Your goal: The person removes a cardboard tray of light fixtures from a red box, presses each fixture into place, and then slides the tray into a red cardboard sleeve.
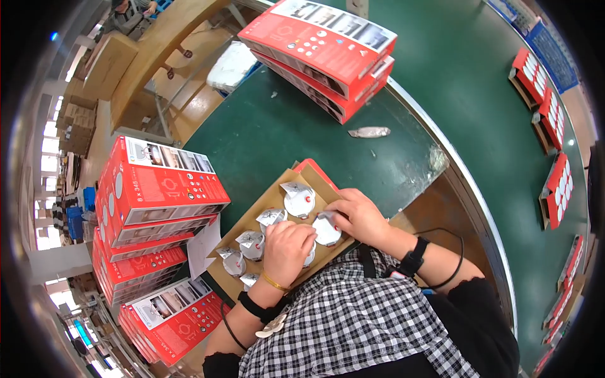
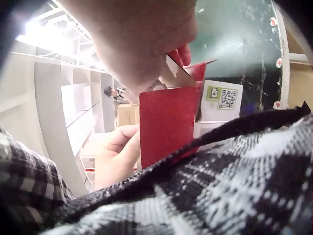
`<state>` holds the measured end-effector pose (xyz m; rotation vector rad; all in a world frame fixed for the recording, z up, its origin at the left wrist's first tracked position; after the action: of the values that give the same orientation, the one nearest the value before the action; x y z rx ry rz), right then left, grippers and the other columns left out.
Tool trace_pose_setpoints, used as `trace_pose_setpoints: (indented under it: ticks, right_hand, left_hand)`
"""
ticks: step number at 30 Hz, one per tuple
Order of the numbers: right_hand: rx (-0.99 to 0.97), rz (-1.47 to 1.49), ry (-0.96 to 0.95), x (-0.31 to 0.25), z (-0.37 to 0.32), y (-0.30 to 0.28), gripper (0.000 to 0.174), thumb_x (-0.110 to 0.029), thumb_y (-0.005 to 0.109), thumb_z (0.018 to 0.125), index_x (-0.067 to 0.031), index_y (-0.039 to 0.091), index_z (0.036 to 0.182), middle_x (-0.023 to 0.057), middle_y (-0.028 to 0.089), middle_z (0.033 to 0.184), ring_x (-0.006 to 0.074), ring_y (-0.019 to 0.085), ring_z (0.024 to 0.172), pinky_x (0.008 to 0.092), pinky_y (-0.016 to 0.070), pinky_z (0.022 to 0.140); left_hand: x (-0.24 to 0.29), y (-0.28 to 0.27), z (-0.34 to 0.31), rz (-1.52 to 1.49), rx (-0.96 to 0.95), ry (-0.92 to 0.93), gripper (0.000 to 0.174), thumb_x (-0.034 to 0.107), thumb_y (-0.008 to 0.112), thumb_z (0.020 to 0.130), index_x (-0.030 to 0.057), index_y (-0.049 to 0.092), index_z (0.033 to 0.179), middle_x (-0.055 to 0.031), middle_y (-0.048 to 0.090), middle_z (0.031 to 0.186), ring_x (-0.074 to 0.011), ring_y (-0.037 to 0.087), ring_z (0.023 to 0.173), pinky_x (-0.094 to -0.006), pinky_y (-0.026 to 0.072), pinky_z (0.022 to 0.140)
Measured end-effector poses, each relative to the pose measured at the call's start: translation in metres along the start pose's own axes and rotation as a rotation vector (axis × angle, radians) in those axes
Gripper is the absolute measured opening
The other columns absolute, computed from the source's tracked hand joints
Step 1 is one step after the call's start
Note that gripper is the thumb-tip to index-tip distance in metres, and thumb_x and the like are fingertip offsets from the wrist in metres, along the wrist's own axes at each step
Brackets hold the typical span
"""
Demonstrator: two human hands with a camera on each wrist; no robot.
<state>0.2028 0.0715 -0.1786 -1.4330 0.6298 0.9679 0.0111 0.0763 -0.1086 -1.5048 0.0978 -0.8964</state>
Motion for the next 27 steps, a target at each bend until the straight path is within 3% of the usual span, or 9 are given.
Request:
trace_pose_setpoints:
  ticks: [4, 6, 8, 11, 13, 20, 27]
  right_hand:
    - [0.082, -0.011, -0.100, -0.029, 0.016, -0.022, 0.021, -0.022, 0.072, 0.089, -0.0069, 0.075, 0.102, 0.0162, 0.061, 0.124, 0.0354, 0.055, 0.121, 0.0449, 0.0449, 0.103]
    - [0.043, -0.024, -0.115, -0.030, 0.030, -0.022, 0.024, -0.025, 0.074, 0.088, -0.0078, 0.074, 0.105, 0.0162, 0.057, 0.132, 0.0353, 0.051, 0.126, 0.0459, 0.0424, 0.104]
    - [0.043, -0.030, -0.120, -0.029, 0.048, -0.016, 0.025, -0.025, 0.077, 0.086, -0.0083, 0.074, 0.104, 0.0151, 0.058, 0.130, 0.0343, 0.051, 0.126, 0.0442, 0.0423, 0.104]
    - [-0.038, -0.062, -0.054, -0.024, 0.065, -0.011, 0.024, -0.024, 0.079, 0.084, -0.0080, 0.075, 0.102, 0.0130, 0.058, 0.128, 0.0343, 0.049, 0.129, 0.0444, 0.0402, 0.106]
    - [-0.020, -0.208, -0.196, -0.021, 0.069, -0.009, 0.028, -0.022, 0.083, 0.079, -0.0095, 0.074, 0.103, 0.0099, 0.057, 0.127, 0.0350, 0.047, 0.134, 0.0478, 0.0395, 0.107]
    - [0.001, -0.187, -0.217, -0.022, 0.074, -0.003, 0.031, -0.024, 0.085, 0.075, -0.0085, 0.073, 0.100, 0.0092, 0.058, 0.127, 0.0356, 0.046, 0.137, 0.0472, 0.0368, 0.110]
    - [-0.033, -0.094, -0.241, -0.011, 0.078, 0.005, 0.032, -0.023, 0.084, 0.075, -0.0038, 0.070, 0.097, 0.0069, 0.062, 0.115, 0.0275, 0.056, 0.120, 0.0420, 0.0440, 0.100]
  left_hand:
    - [-0.012, -0.032, 0.013, -0.021, 0.120, -0.023, 0.008, 0.011, 0.075, 0.083, 0.0106, 0.074, 0.090, -0.0011, 0.073, 0.091, -0.0228, 0.063, 0.088, -0.0376, 0.0430, 0.083]
    - [-0.032, -0.047, 0.027, 0.070, 0.142, -0.153, 0.008, 0.012, 0.074, 0.084, 0.0104, 0.074, 0.092, -0.0020, 0.073, 0.093, -0.0249, 0.063, 0.090, -0.0380, 0.0445, 0.085]
    - [-0.052, -0.039, 0.034, 0.085, 0.159, -0.136, 0.007, 0.011, 0.074, 0.083, 0.0097, 0.074, 0.090, -0.0032, 0.074, 0.090, -0.0262, 0.063, 0.087, -0.0389, 0.0481, 0.082]
    - [-0.062, -0.028, 0.042, 0.101, 0.029, -0.097, 0.006, 0.013, 0.076, 0.079, 0.0097, 0.074, 0.084, -0.0048, 0.072, 0.082, -0.0265, 0.064, 0.078, -0.0386, 0.0521, 0.073]
    - [-0.064, -0.028, 0.043, 0.120, 0.019, -0.108, 0.006, 0.014, 0.076, 0.079, 0.0101, 0.074, 0.084, -0.0046, 0.072, 0.081, -0.0265, 0.064, 0.077, -0.0384, 0.0524, 0.071]
    - [-0.064, -0.021, 0.040, 0.167, -0.020, -0.098, 0.007, 0.016, 0.074, 0.081, 0.0118, 0.074, 0.086, -0.0050, 0.072, 0.081, -0.0261, 0.068, 0.076, -0.0383, 0.0548, 0.067]
    - [-0.067, -0.016, 0.041, 0.105, -0.019, -0.116, 0.006, 0.014, 0.073, 0.082, 0.0107, 0.073, 0.087, -0.0057, 0.073, 0.083, -0.0263, 0.070, 0.078, -0.0379, 0.0557, 0.068]
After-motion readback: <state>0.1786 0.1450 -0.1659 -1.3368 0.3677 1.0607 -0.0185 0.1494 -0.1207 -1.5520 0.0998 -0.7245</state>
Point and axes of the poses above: each hand's wrist, its own z-axis towards the middle knuckle, its own y-axis out of the palm, x = y × z, the point moved 3 cm from there along z, towards the middle knuckle
